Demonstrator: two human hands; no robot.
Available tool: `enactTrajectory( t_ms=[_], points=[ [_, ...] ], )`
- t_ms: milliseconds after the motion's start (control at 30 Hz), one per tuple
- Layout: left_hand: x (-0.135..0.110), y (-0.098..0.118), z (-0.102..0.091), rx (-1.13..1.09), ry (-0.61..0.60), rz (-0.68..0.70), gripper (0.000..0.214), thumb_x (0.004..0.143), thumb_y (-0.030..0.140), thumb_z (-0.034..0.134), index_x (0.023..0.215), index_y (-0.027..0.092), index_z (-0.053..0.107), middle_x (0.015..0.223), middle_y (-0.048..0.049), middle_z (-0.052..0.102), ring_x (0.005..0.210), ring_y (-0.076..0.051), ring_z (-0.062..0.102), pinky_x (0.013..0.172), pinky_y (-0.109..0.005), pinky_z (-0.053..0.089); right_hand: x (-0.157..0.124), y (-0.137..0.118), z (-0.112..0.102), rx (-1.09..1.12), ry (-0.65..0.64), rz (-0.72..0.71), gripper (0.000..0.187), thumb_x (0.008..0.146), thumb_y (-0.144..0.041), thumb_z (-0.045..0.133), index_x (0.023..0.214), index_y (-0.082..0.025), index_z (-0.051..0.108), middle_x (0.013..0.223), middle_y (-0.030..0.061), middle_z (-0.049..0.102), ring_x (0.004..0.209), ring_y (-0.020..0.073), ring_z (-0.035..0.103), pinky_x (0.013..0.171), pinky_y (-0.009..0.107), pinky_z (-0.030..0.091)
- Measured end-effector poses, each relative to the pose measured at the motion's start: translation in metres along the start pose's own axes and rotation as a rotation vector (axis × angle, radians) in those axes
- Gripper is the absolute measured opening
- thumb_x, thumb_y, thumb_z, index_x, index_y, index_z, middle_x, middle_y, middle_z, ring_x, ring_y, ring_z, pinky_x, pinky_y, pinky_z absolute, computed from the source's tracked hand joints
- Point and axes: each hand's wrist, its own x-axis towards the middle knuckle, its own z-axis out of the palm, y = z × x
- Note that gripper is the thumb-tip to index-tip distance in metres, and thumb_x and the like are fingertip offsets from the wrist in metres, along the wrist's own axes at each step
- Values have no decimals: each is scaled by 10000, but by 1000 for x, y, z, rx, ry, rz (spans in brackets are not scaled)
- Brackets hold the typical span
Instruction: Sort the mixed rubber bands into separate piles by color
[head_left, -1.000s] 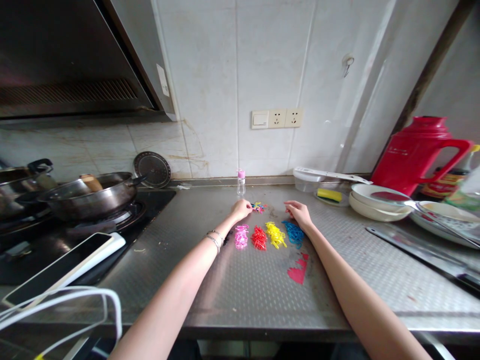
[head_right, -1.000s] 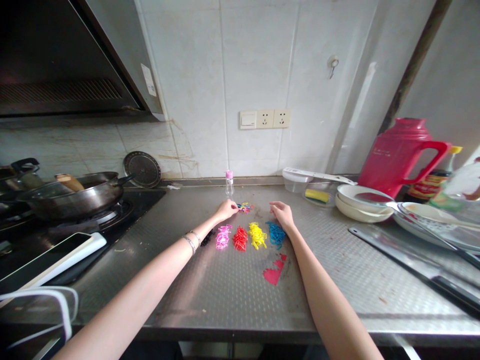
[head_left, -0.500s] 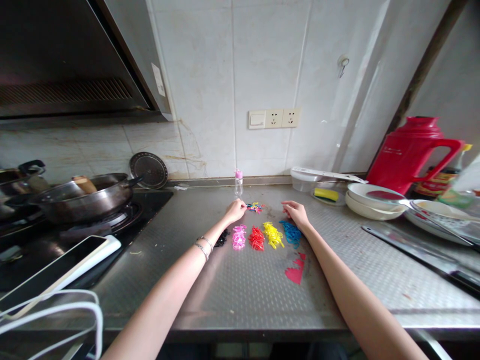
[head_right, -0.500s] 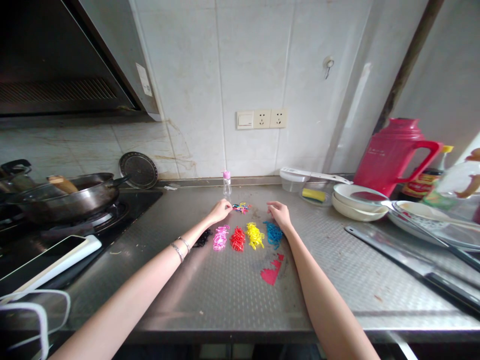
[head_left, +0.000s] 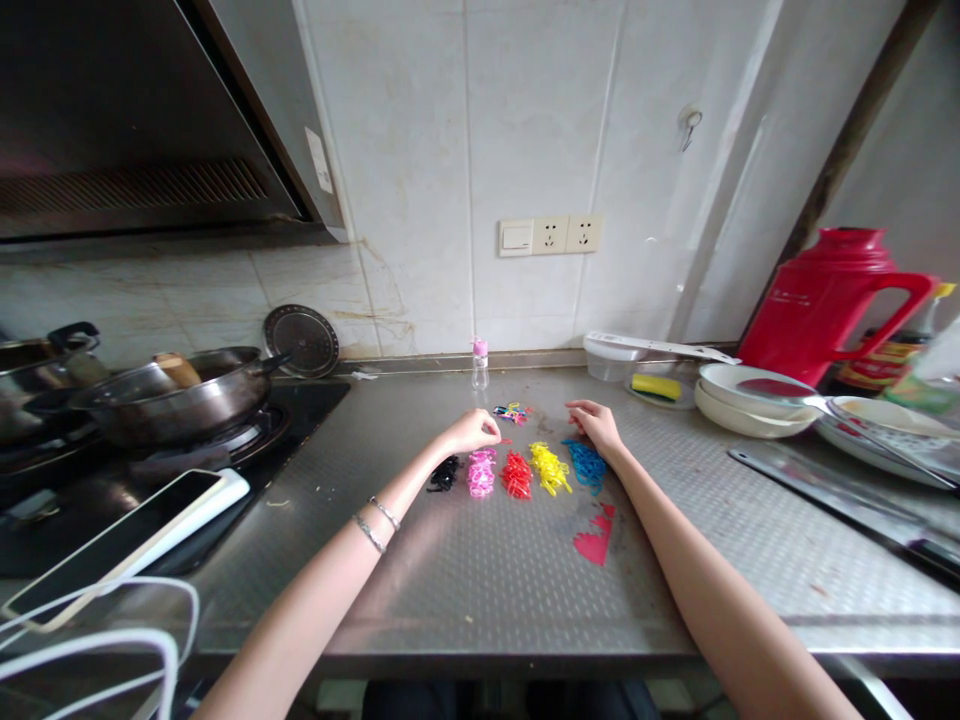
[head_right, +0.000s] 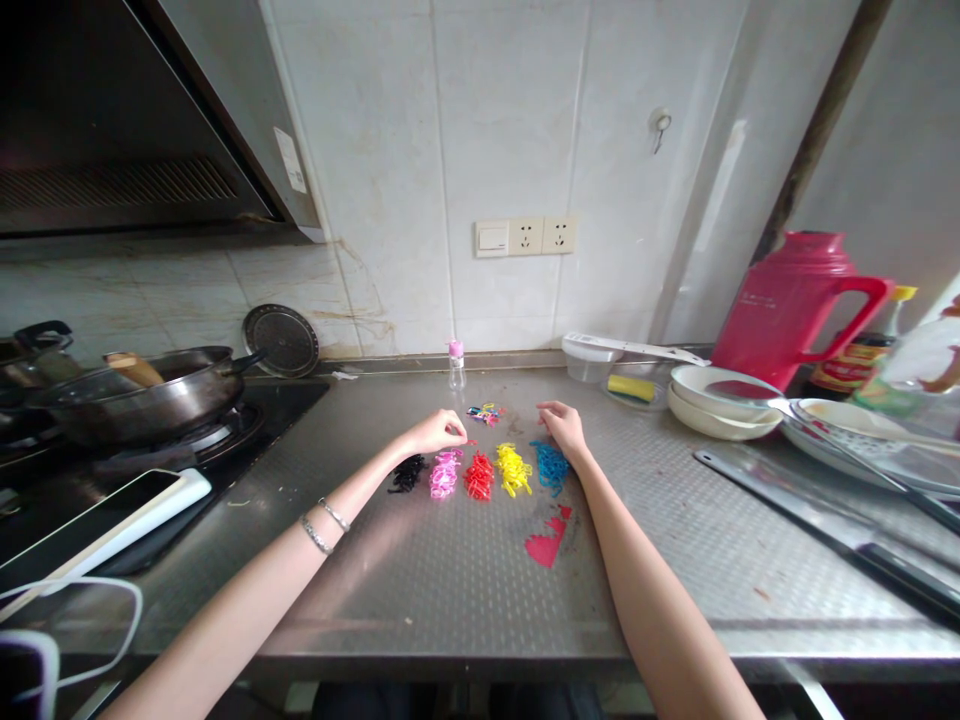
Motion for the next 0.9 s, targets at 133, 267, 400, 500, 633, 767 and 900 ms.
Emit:
enactTrajectory(
  t_ms=[133,267,400,500,633,767,900],
  points=[
    [-6,8,5,-31,-63,20,173,689,236,583,756,117,690,768,-51,659,674,-117,561,623,-201,400,-1,-2,0,-30,-24,-5,363,627,-281,494,910,-103,635,550,6,569,396,68,394,381,180,319],
    [-5,2,5,-138,-48,36,224,716,250,568,866,114,663,821,-50,661,668,-102,556,635,-201,412,-2,-2,0,-51,-30,-14,365,634,-280,489,921,-108,634,555,3,575,396,69,393,382,182,312],
    [-2,-15,-7,-237,140,-53,204,719,225,555,844,95,652,839,-69,655,738,-111,554,672,-206,420,-2,-2,1,-87,-42,-20,357,631,-282,496,910,-115,644,543,1,584,382,73,395,376,187,310],
    [-6,-28,-23,-290,264,-229,218,726,212,531,877,99,640,786,-65,635,634,-90,521,529,-176,389,-4,-4,4,-146,-70,-40,321,627,-270,505,866,-130,666,544,6,601,407,85,435,407,191,343],
    [-18,-39,-47,-386,354,-415,283,729,218,509,986,136,595,677,-19,570,455,-44,389,363,-142,224,-5,-10,8,-269,-159,-89,251,633,-247,508,787,-157,683,569,8,619,497,113,521,490,200,395],
    [-26,-46,-63,-412,424,-461,277,712,206,513,969,144,594,637,-8,531,451,-39,368,348,-131,205,-8,-21,15,-449,-163,-185,216,654,-241,516,777,-186,686,648,19,646,608,139,567,577,214,416],
    [-30,-50,-68,-425,445,-486,268,699,192,508,944,136,599,680,-23,550,460,-37,373,342,-129,202,-17,-37,27,-653,-208,-386,256,700,-234,504,895,-211,668,891,44,656,800,162,574,719,240,417]
  ],
)
